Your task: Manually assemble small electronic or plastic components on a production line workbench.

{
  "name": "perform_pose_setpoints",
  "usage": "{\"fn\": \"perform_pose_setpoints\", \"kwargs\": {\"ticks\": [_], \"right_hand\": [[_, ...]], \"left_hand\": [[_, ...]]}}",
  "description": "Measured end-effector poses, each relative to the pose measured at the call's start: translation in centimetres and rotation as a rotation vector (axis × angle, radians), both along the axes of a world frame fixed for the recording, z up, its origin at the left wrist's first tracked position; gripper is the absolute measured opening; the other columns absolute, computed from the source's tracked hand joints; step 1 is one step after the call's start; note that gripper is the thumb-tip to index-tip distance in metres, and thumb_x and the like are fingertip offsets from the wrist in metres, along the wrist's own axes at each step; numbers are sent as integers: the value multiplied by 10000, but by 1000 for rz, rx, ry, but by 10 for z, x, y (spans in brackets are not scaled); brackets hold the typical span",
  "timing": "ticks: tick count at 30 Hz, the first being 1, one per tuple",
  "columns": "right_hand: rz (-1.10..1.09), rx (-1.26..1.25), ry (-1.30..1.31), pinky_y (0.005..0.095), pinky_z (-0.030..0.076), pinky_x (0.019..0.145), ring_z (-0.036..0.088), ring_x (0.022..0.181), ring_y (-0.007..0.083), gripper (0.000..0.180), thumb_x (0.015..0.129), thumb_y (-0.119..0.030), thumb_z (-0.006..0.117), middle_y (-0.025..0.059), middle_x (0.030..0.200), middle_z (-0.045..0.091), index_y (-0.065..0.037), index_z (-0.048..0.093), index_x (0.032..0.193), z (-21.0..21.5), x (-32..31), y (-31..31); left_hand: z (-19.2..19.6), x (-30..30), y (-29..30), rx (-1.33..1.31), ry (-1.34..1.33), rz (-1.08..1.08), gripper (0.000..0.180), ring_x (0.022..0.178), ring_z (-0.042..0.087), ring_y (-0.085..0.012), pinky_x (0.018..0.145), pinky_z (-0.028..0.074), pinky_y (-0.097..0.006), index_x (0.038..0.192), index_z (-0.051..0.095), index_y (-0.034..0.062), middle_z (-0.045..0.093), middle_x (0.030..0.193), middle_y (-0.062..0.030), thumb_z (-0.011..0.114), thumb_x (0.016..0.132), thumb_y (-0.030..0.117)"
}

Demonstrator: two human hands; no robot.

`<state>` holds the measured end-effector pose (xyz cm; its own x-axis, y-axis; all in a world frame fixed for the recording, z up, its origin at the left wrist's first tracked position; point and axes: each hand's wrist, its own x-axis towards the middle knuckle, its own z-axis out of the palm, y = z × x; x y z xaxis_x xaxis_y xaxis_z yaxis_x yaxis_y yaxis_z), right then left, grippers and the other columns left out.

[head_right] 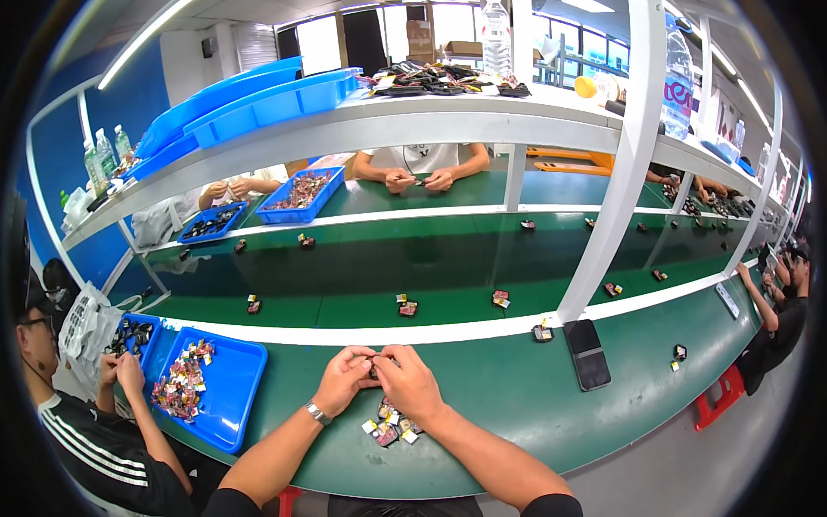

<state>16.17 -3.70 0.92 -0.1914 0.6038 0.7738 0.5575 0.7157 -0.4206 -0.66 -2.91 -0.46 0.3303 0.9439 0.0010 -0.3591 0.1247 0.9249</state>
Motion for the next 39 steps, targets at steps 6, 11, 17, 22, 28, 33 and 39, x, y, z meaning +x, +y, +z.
{"fn": "perform_pose_setpoints", "kwargs": {"ticks": [6,11,17,22,28,33,39], "right_hand": [[124,-297,186,315,544,666,650,775,216,125,803,-40,684,84,958,615,-25,647,922,4,2,-1],[92,-454,284,281,547,670,673,766,185,166,815,-8,684,123,921,634,21,628,968,-3,3,1],[177,-551,422,257,544,675,667,749,135,145,830,-11,685,92,884,665,19,633,961,-2,4,2],[-161,-590,467,276,531,690,656,742,140,136,815,-48,675,74,861,659,-34,638,945,-19,54,38],[-297,-583,533,306,522,685,661,735,171,223,804,-184,754,84,814,687,-22,649,916,2,81,47],[-229,-611,455,280,525,663,649,713,134,204,801,-134,728,67,820,686,-9,655,945,-8,63,51],[-177,-631,430,271,530,662,636,694,108,174,800,-87,685,58,841,681,-8,652,952,-8,63,44]], "left_hand": [[-7,6,1,44,118,144,174,943,654,-185,783,601,-336,1136,495,-22,636,1059,-127,494,967,20],[-9,13,0,116,188,139,162,937,647,-175,752,605,-322,1122,500,-22,634,1041,-119,494,962,3],[-3,5,-11,278,327,209,195,947,651,-171,790,574,-314,1140,518,-14,645,1066,-117,514,945,3],[60,5,-78,865,782,261,133,800,696,-223,737,551,-310,953,671,3,704,908,-115,589,849,-12],[15,-17,-210,618,817,-221,101,754,684,-252,692,547,-317,922,702,32,714,881,-105,641,842,33],[-48,-26,-264,453,930,-117,137,849,663,-283,783,522,-341,964,690,24,706,977,-118,644,839,54],[-58,-10,-253,311,1057,-449,659,1247,491,-375,1070,377,-409,1330,506,14,497,1369,-217,678,839,419]]}}
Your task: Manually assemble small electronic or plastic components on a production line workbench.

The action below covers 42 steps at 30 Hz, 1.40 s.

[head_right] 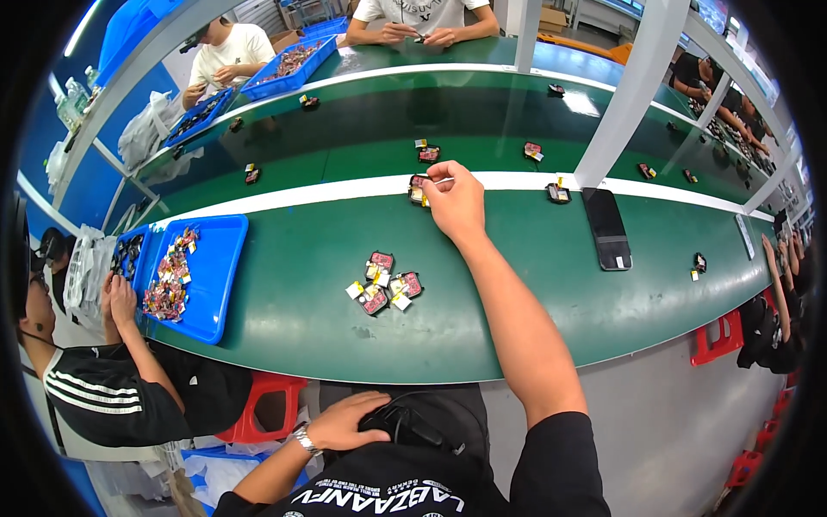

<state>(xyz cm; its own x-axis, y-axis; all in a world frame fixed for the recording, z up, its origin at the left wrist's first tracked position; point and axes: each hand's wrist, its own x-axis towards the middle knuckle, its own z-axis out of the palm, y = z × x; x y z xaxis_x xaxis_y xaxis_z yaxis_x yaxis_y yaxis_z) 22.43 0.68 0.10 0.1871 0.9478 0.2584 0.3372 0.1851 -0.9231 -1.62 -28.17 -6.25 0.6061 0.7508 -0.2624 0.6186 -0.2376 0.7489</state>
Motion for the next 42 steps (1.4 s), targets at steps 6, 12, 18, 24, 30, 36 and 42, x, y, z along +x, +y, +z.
{"fn": "perform_pose_setpoints", "kwargs": {"ticks": [6,12,18,24,30,36,42], "right_hand": [[-50,41,-16,284,530,682,649,714,134,183,804,-111,707,55,843,687,-24,662,958,-2,2,-1],[-43,-19,-17,274,520,664,640,709,119,186,797,-126,738,60,805,681,-31,661,937,2,9,-7],[4,-71,-39,263,511,657,622,702,94,156,803,-103,698,34,786,667,-35,661,938,0,6,-9],[24,-70,-44,263,507,657,617,698,95,154,810,-99,694,28,780,663,-38,655,946,-5,1,-3],[18,-59,-66,255,500,661,615,695,95,143,819,-89,690,35,815,666,-24,649,940,-3,5,-3],[-25,14,-44,251,502,654,621,702,94,142,820,-84,686,28,819,668,-22,653,943,3,3,-3],[-95,-73,5,277,503,697,642,737,124,181,774,-121,729,59,824,682,-15,672,909,1,33,24]], "left_hand": [[-7,33,35,-133,380,-164,477,943,645,-390,824,508,-464,1149,613,24,675,1007,-216,645,819,366],[0,46,30,33,432,-108,173,765,672,-383,711,535,-466,792,666,-25,676,788,-231,581,722,108],[28,-6,7,17,580,91,211,805,674,-405,725,540,-493,882,668,8,668,815,-256,550,778,149],[24,-103,-85,-57,681,486,238,773,649,-426,752,516,-523,876,668,40,660,788,-241,588,761,232],[-12,-158,-218,-400,461,869,230,659,639,-351,622,487,-436,825,645,16,646,692,-175,677,787,240],[-39,-179,-246,-557,84,951,134,762,640,-126,650,496,-295,925,655,-12,700,829,-34,677,830,80],[64,-190,-82,-566,8,423,292,993,667,-177,858,513,-305,1182,656,94,711,1068,-64,562,906,79]]}}
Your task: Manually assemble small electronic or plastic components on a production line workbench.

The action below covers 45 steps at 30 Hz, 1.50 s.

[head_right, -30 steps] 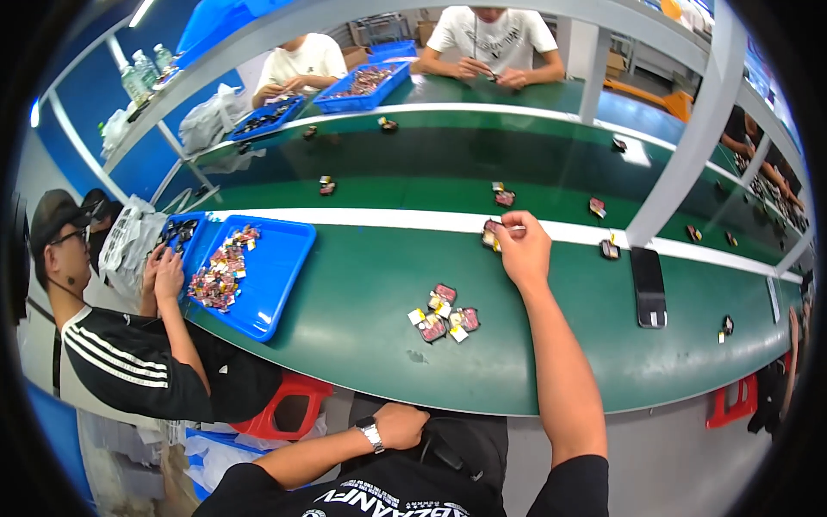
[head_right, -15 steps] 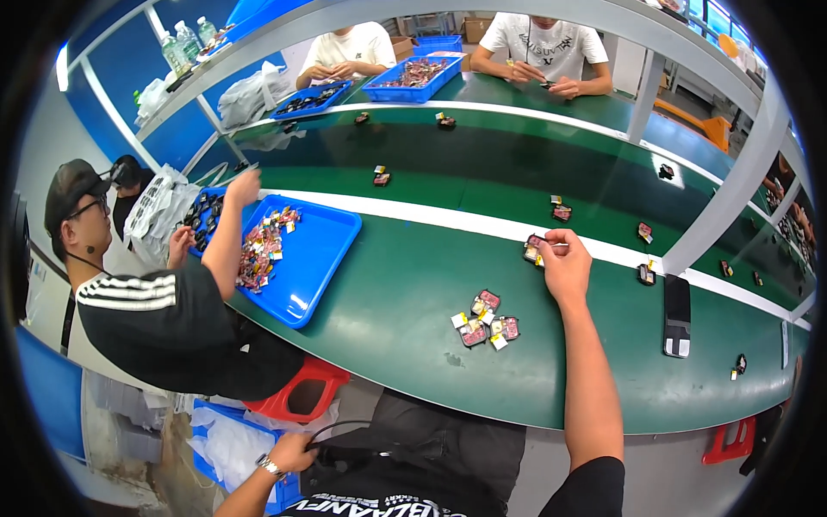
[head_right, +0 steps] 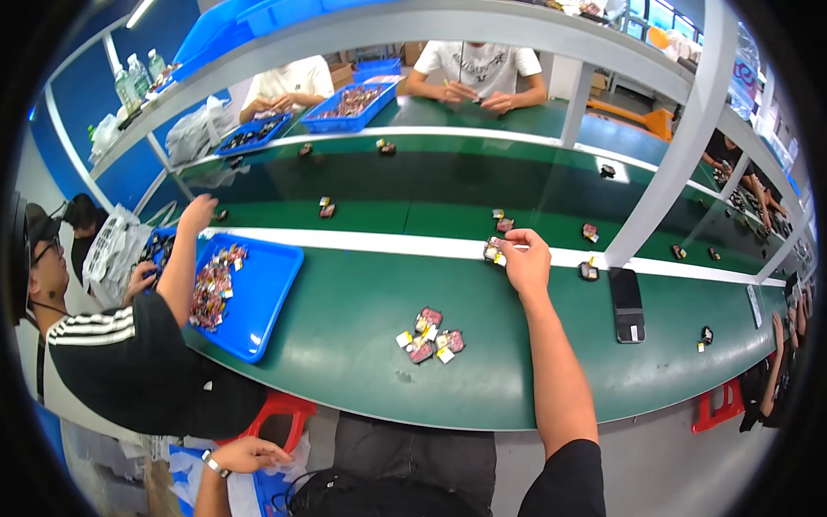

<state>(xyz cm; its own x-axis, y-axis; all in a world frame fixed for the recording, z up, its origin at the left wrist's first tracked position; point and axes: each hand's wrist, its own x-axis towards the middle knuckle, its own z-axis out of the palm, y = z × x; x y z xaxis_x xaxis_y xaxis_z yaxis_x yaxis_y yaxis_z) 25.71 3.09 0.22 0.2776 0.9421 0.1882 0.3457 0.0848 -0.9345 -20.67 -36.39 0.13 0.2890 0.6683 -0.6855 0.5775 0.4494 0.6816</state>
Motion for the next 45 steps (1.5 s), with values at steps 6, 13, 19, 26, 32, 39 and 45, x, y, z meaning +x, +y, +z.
{"fn": "perform_pose_setpoints", "kwargs": {"ticks": [6,13,19,26,32,39,45], "right_hand": [[-252,72,-104,310,514,715,660,759,178,187,751,-102,747,91,808,701,-4,681,897,-8,88,64],[-299,66,-424,412,504,785,638,855,326,170,728,-86,689,164,863,665,-13,668,880,-36,115,103],[-75,268,-516,388,508,744,617,785,282,251,754,-86,668,135,889,625,-28,637,996,-2,40,51],[58,321,-417,346,503,706,594,739,241,222,774,-27,652,112,897,630,-24,653,996,-2,53,2],[101,305,-343,333,506,696,604,712,222,200,773,-19,656,115,905,648,5,656,972,-15,31,17],[69,321,-309,316,519,698,626,704,205,157,775,-5,655,113,901,654,3,659,932,-17,39,5],[57,331,-288,292,516,690,619,714,167,142,789,0,660,94,883,664,7,664,930,-19,43,7]], "left_hand": [[82,83,146,507,191,-395,235,921,686,-285,815,534,-338,1096,673,56,719,985,-104,567,928,182],[98,205,251,688,-313,-363,159,724,671,-111,667,531,-250,958,671,9,715,853,-45,544,927,99],[46,224,341,882,-194,-25,185,631,610,-84,592,513,-251,999,661,2,690,822,-53,525,933,107],[23,212,141,-243,-721,-840,197,677,607,-89,603,486,-216,1082,640,66,673,838,-43,530,987,198],[-124,185,67,215,-89,-542,277,844,638,-137,772,514,-303,1188,617,58,690,1025,-68,588,955,206],[-119,178,37,427,-88,-556,155,895,623,-301,776,494,-411,1028,643,108,655,954,-114,588,890,153],[-118,178,37,611,-136,-676,179,934,625,-377,807,486,-447,1025,656,88,676,964,-175,561,885,145]]}}
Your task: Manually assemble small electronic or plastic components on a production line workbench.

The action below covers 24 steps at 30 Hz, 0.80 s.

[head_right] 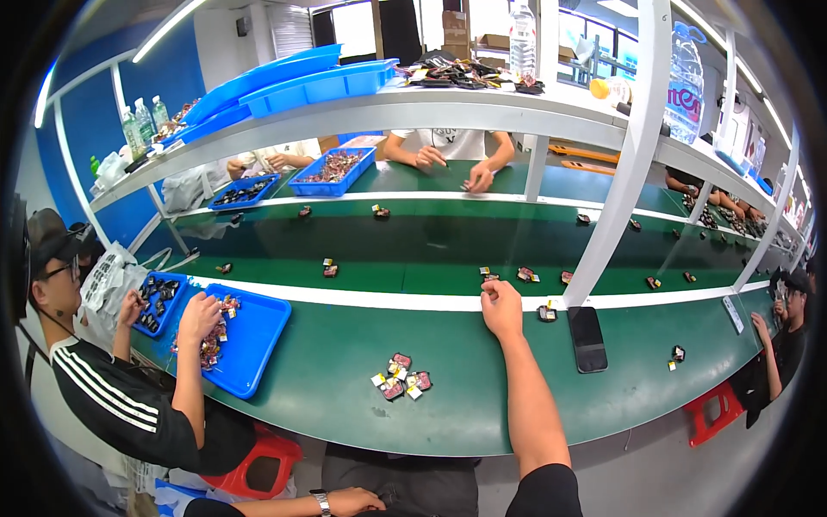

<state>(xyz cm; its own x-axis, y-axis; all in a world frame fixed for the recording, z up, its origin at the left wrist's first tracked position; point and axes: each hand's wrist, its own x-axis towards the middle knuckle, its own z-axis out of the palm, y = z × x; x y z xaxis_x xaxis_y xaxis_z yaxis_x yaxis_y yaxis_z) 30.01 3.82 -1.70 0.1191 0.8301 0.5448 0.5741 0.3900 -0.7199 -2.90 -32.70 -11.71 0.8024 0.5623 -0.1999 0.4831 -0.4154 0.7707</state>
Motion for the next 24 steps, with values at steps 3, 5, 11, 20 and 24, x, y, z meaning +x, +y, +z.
{"fn": "perform_pose_setpoints", "kwargs": {"ticks": [3,5,11,20,24], "right_hand": [[2,-28,31,292,517,696,625,721,163,135,793,-7,656,92,870,667,6,669,927,0,1,2],[-4,-24,30,292,517,698,627,724,164,134,795,-13,654,92,865,667,8,669,927,0,3,2],[10,-47,36,306,520,703,632,725,176,138,796,-25,652,98,868,669,1,671,931,0,-3,3],[-389,-26,-172,419,447,926,549,1012,334,322,778,-79,651,166,1072,586,-5,597,1087,-2,26,21],[-412,-166,-296,448,410,985,487,1112,388,472,760,-161,685,225,1193,518,27,543,1169,-3,15,26]], "left_hand": [[-15,-2,-4,-102,-76,54,194,924,632,-376,803,488,-445,1034,654,74,677,977,-187,559,878,140],[-15,4,-3,-84,-50,113,167,909,628,-382,789,486,-449,997,641,69,670,952,-189,556,866,127],[-9,45,21,80,16,408,39,836,600,-418,700,475,-489,816,550,46,614,821,-193,524,797,69],[-3,58,41,182,93,85,87,871,634,-377,717,506,-461,852,596,59,647,925,-150,535,831,116],[111,39,82,-45,-145,34,179,855,617,-363,760,489,-411,872,617,29,635,871,-155,542,915,186]]}}
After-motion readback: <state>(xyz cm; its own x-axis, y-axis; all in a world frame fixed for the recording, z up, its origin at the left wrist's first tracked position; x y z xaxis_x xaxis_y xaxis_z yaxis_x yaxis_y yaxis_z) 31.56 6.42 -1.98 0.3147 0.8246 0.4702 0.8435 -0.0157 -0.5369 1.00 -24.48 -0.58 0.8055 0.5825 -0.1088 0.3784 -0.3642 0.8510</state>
